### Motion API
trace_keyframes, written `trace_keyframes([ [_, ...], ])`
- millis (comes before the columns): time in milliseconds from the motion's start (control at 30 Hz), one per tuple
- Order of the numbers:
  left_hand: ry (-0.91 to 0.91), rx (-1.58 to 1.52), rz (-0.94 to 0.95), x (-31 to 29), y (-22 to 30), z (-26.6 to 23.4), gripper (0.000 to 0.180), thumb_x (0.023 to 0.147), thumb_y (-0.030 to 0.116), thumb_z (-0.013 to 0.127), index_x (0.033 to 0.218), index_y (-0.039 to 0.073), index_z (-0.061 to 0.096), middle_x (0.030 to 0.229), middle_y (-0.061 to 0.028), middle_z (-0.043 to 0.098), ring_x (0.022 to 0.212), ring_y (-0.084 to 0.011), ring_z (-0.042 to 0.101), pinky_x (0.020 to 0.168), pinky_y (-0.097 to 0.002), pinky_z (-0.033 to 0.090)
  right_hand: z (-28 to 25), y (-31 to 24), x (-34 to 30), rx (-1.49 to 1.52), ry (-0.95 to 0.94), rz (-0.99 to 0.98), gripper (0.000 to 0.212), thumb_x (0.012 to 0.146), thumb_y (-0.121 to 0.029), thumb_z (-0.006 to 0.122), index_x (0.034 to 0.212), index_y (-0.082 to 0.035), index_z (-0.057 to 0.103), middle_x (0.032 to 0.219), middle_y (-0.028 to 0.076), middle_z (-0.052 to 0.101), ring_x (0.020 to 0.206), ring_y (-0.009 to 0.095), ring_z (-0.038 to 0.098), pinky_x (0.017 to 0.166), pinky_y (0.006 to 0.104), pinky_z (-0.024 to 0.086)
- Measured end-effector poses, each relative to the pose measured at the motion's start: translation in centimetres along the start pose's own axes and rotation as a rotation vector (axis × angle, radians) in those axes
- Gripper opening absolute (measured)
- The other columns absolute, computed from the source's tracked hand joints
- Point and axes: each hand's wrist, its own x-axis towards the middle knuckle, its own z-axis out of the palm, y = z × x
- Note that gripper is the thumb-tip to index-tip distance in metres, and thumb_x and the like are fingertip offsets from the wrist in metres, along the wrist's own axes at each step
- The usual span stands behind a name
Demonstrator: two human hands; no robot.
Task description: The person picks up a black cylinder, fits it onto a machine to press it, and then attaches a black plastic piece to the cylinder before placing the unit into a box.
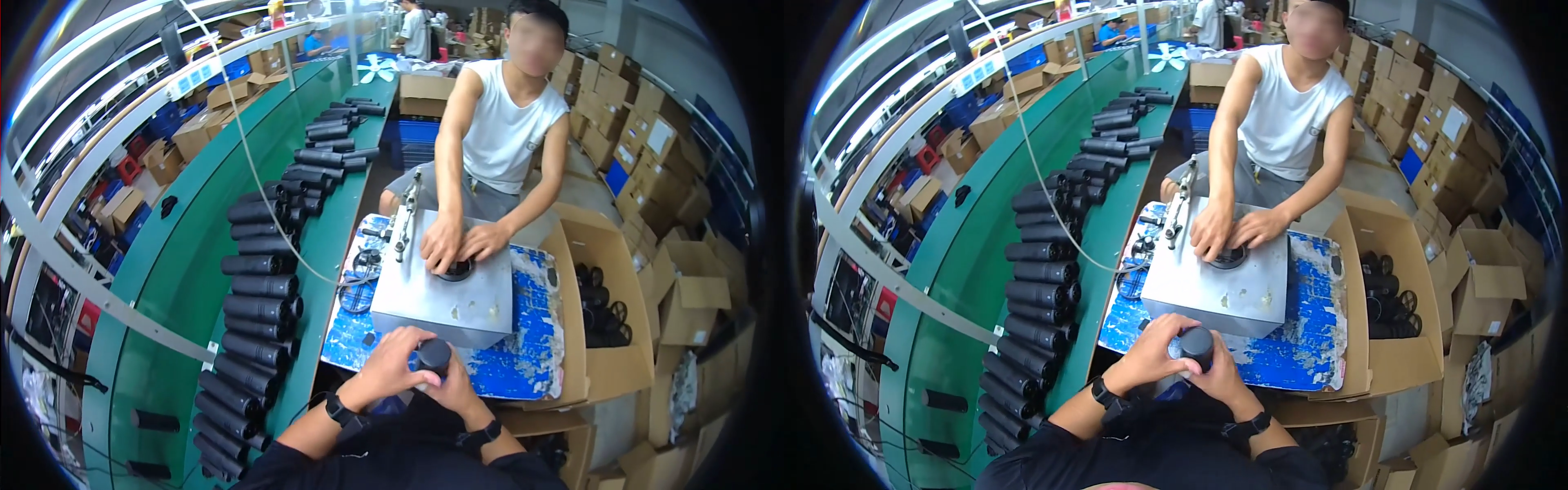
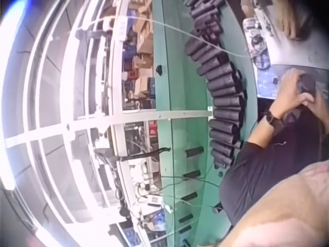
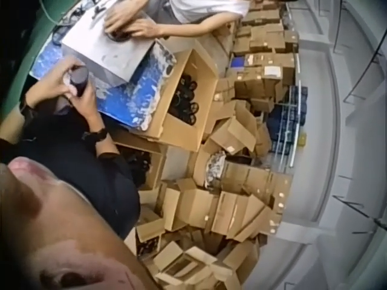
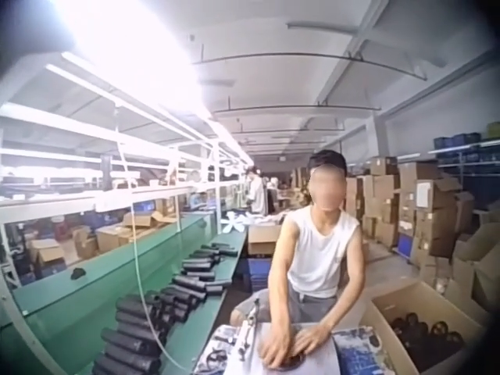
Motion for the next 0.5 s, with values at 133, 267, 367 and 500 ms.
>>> trace_keyframes([
  [133, -0.094, -0.062, -0.026, 3.5, -4.0, -0.6, 0.032, 0.092, 0.025, 0.082, 0.113, 0.004, 0.070, 0.101, -0.0140, 0.070, 0.092, -0.0305, 0.069, 0.081, -0.0390, 0.055, -2.1, 5.1, -1.9, 0.090, 0.120, 0.218, 0.082, 0.075, -0.022, 0.097, 0.140, -0.003, 0.051, 0.130, 0.015, 0.065, 0.119, 0.027, 0.065, 0.104, 0.0406, 0.052],
  [267, -0.039, 0.122, -0.004, 6.8, -6.4, -1.1, 0.014, 0.096, 0.017, 0.072, 0.101, 0.004, 0.072, 0.088, -0.0126, 0.067, 0.081, -0.0312, 0.068, 0.072, -0.0401, 0.054, -2.5, 10.8, -4.3, 0.161, 0.351, 0.303, 0.081, 0.075, -0.021, 0.098, 0.140, -0.003, 0.052, 0.126, 0.013, 0.066, 0.115, 0.025, 0.065, 0.102, 0.0386, 0.052],
  [367, -0.040, 0.189, 0.057, 8.2, -8.2, -0.6, 0.012, 0.096, 0.016, 0.072, 0.097, 0.004, 0.072, 0.086, -0.0126, 0.066, 0.081, -0.0330, 0.068, 0.072, -0.0417, 0.054, -2.1, 11.2, -5.3, 0.094, 0.377, 0.233, 0.084, 0.073, -0.019, 0.098, 0.140, -0.003, 0.051, 0.127, 0.014, 0.065, 0.115, 0.025, 0.066, 0.102, 0.0382, 0.053],
  [500, -0.087, 0.226, 0.115, 8.9, -8.8, 0.5, 0.010, 0.095, 0.014, 0.071, 0.096, 0.004, 0.070, 0.087, -0.0141, 0.066, 0.084, -0.0350, 0.067, 0.073, -0.0434, 0.054, -2.5, 9.6, -5.6, -0.005, 0.356, 0.238, 0.091, 0.073, -0.022, 0.099, 0.146, -0.002, 0.048, 0.131, 0.016, 0.062, 0.117, 0.026, 0.065, 0.103, 0.0391, 0.053],
])
